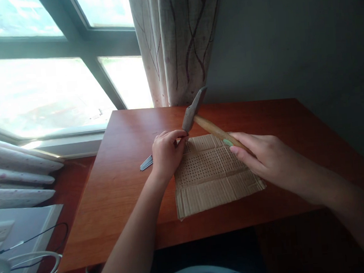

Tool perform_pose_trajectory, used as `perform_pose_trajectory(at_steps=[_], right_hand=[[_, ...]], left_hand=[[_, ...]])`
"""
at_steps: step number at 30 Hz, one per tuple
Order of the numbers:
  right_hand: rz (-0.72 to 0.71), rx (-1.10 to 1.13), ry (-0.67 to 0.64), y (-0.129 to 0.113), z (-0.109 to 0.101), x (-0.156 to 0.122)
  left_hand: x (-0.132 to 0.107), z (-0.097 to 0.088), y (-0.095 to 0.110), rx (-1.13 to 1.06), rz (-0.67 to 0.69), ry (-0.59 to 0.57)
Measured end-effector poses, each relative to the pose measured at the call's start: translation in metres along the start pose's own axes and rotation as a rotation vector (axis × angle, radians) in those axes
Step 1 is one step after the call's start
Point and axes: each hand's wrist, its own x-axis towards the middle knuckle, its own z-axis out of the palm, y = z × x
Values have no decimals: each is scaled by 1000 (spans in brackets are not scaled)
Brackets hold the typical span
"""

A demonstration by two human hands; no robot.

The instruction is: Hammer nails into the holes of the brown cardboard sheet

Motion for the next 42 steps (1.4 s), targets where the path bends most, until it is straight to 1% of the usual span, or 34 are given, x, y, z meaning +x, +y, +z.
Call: perform_pose_trajectory(at_steps=[3, 9, 13, 19, 25, 30, 35, 42], right_hand=[[0, 7, 16, 0, 0, -1], [-6, -6, -1, 3, 2, 0], [-15, -13, 37, 3, 0, -1], [-21, 1, -15, 2, 4, -2], [-16, 1, 14, 2, 4, -3], [-25, -18, -8, 1, 6, -3], [-18, 2, 13, 0, 5, -6], [-11, -11, -24, 0, 6, -6]], left_hand=[[0, 0, -1, -12, 0, 4], [0, 1, -2, 1, -11, -3], [-1, 1, -1, -27, -10, -1], [-1, 1, -3, -4, -26, -5], [-2, 0, -1, -36, -23, -2], [-1, 0, -2, -9, -27, -8], [-2, 0, -2, 1, -19, -10], [-2, 1, -5, -2, -39, -28]])
